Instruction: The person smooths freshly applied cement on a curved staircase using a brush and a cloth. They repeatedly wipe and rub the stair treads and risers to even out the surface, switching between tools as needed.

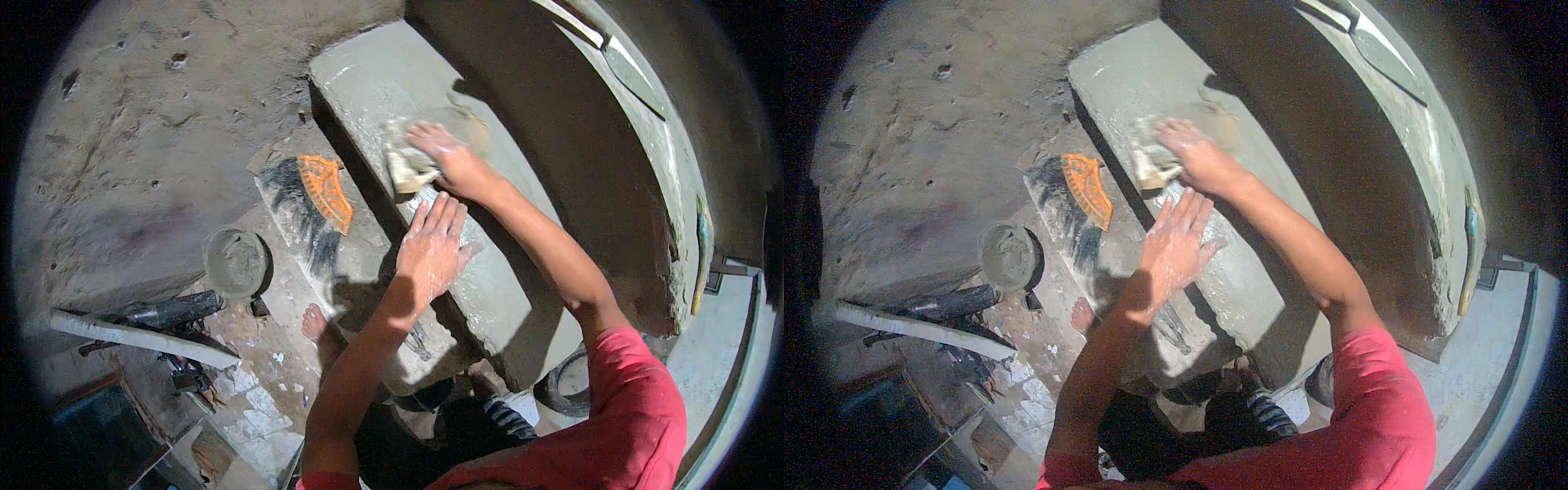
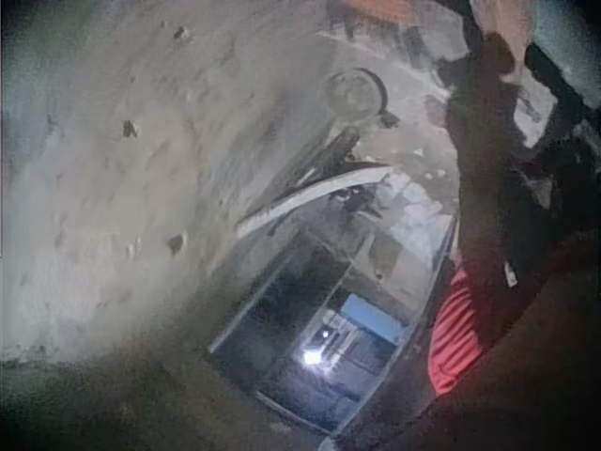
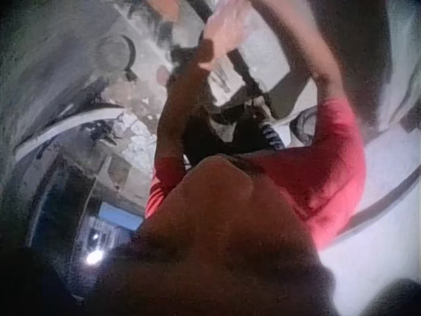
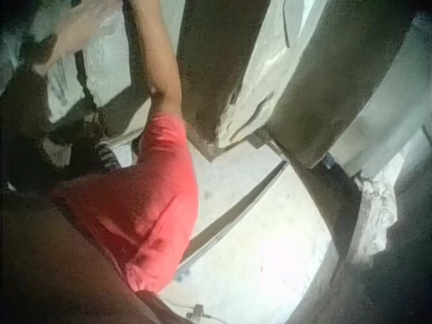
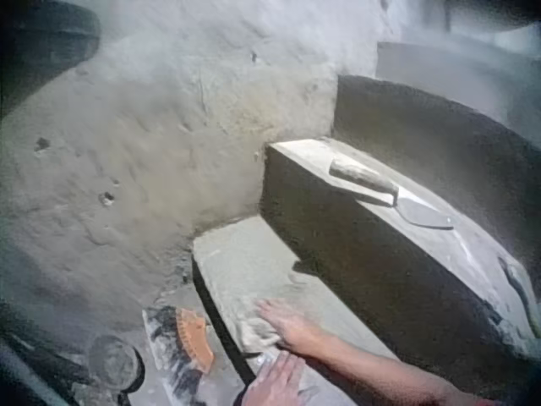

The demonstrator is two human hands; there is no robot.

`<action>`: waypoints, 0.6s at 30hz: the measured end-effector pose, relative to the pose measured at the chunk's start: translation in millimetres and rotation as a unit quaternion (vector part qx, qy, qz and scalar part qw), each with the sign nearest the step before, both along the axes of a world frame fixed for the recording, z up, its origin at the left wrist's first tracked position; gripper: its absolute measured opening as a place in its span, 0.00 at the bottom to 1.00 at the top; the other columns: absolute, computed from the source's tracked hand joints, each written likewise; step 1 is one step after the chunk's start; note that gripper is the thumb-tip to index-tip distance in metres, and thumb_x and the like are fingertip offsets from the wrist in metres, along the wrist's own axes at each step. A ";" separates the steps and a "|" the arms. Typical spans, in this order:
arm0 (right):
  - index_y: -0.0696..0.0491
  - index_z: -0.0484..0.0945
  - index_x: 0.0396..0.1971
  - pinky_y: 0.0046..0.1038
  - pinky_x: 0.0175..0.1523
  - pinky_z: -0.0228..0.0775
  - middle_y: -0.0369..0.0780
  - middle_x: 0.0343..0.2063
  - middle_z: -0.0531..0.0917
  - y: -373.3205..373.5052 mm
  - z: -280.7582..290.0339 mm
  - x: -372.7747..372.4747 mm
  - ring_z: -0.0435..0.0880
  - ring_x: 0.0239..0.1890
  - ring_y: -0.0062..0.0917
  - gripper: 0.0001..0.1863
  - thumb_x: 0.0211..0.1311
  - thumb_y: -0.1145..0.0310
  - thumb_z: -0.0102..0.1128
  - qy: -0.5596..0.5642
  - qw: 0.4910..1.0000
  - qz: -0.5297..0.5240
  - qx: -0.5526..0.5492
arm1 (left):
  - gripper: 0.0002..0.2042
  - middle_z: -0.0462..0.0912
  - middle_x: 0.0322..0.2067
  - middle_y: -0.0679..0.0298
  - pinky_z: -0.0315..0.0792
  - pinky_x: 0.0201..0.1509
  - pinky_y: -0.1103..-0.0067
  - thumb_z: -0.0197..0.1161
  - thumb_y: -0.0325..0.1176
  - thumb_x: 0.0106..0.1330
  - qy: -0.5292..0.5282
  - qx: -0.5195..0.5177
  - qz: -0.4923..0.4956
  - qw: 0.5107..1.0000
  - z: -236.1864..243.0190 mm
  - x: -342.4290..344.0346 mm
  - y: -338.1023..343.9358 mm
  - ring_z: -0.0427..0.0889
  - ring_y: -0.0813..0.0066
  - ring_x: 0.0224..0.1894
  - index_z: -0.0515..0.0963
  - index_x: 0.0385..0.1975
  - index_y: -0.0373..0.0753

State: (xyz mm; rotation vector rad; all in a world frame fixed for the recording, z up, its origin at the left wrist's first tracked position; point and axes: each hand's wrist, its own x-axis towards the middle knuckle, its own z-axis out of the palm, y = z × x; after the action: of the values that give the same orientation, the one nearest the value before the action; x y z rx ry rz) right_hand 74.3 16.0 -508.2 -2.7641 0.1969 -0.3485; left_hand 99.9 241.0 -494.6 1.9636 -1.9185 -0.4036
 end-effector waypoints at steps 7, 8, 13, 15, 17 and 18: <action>0.59 0.66 0.71 0.49 0.82 0.52 0.56 0.71 0.69 -21.6 -0.9 43.3 0.61 0.77 0.51 0.39 0.54 0.82 0.61 -0.057 0.980 -0.178 -0.065 | 0.40 0.52 0.79 0.45 0.45 0.84 0.59 0.58 0.50 0.76 0.074 -0.054 0.136 0.986 -3.0 42.0 17.9 0.50 0.49 0.82 0.52 0.79 0.32; 0.60 0.67 0.70 0.49 0.82 0.51 0.56 0.71 0.69 -16.4 0.9 46.3 0.61 0.77 0.51 0.38 0.54 0.82 0.60 -0.068 0.987 -0.133 -0.065 | 0.40 0.51 0.79 0.44 0.44 0.84 0.60 0.58 0.49 0.76 0.090 -0.101 0.164 0.977 -5.1 50.7 17.9 0.49 0.48 0.82 0.51 0.79 0.32; 0.56 0.64 0.74 0.49 0.83 0.48 0.53 0.74 0.66 0.5 5.6 19.2 0.60 0.78 0.49 0.44 0.51 0.87 0.58 -0.013 0.992 -0.118 -0.034 | 0.39 0.38 0.81 0.42 0.42 0.84 0.66 0.49 0.48 0.82 0.410 -0.089 0.233 0.877 -25.4 74.7 11.5 0.40 0.46 0.83 0.38 0.81 0.34; 0.57 0.64 0.73 0.49 0.83 0.48 0.54 0.73 0.67 -13.9 0.0 26.5 0.60 0.78 0.51 0.44 0.49 0.87 0.58 -0.015 0.972 -0.229 -0.049 | 0.35 0.40 0.82 0.49 0.39 0.84 0.67 0.40 0.48 0.84 0.509 -0.073 0.213 0.831 -35.2 71.5 8.2 0.39 0.54 0.84 0.38 0.82 0.35; 0.57 0.65 0.72 0.50 0.83 0.49 0.53 0.73 0.67 -24.7 -2.3 43.2 0.60 0.77 0.52 0.44 0.49 0.87 0.59 -0.048 0.975 -0.201 -0.077 | 0.36 0.39 0.82 0.50 0.38 0.84 0.65 0.38 0.50 0.84 0.574 -0.114 0.173 0.792 -43.7 67.1 5.5 0.38 0.55 0.84 0.38 0.82 0.36; 0.57 0.65 0.72 0.50 0.82 0.50 0.53 0.73 0.67 -25.1 -1.3 51.5 0.61 0.76 0.52 0.43 0.49 0.86 0.59 -0.072 0.977 -0.178 -0.091 | 0.36 0.38 0.82 0.51 0.37 0.84 0.64 0.37 0.52 0.84 0.597 -0.118 0.162 0.777 -47.0 66.3 4.7 0.37 0.55 0.84 0.38 0.82 0.37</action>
State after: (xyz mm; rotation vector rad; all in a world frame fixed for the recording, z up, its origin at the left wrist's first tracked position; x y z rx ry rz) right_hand 125.8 -9.1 -509.5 -2.8599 0.6576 -0.6876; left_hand 166.2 245.7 -541.6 1.2338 -0.7345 -0.9458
